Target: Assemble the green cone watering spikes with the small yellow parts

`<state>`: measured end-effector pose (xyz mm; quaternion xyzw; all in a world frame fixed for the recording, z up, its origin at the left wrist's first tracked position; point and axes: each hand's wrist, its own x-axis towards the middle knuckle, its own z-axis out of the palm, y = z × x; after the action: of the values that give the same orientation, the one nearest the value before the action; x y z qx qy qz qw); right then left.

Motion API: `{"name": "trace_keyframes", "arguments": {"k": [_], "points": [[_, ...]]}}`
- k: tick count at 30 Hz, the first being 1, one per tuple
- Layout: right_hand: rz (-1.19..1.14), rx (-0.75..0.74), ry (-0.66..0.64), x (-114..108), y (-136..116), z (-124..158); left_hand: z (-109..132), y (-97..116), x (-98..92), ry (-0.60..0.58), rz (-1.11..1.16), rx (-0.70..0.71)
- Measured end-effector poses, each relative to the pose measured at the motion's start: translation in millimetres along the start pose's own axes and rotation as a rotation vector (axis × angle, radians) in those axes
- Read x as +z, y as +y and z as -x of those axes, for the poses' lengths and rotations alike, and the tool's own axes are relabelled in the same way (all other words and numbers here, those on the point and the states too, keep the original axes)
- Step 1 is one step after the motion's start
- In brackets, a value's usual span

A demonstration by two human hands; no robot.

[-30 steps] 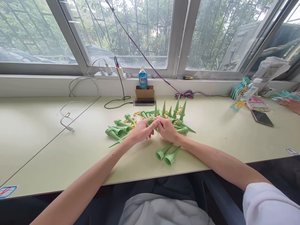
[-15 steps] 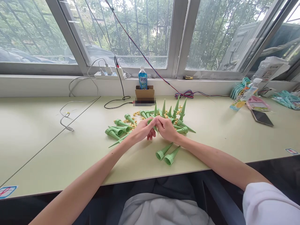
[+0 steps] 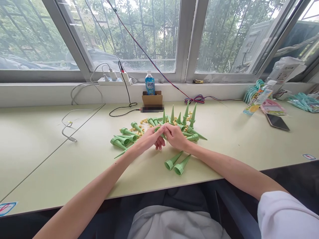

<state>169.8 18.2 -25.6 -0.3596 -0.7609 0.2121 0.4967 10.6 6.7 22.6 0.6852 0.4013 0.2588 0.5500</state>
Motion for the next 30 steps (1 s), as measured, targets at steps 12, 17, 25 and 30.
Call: {"name": "trace_keyframes", "arguments": {"k": [12, 17, 25, 30], "points": [[0.043, 0.010, -0.004, 0, -2, -1, -4, -5, -2.2, -0.007, 0.027, 0.016], [0.073, 0.016, -0.008, -2, -3, -1, -5, -10, -1.2, -0.009, 0.038, 0.068], [0.050, 0.015, -0.003, -5, -5, -1, -6, -17, -1.0, 0.108, -0.297, 0.254], [0.077, 0.009, 0.031, -3, -3, -1, -3, -18, 0.8, 0.138, -0.378, 0.257]]}}
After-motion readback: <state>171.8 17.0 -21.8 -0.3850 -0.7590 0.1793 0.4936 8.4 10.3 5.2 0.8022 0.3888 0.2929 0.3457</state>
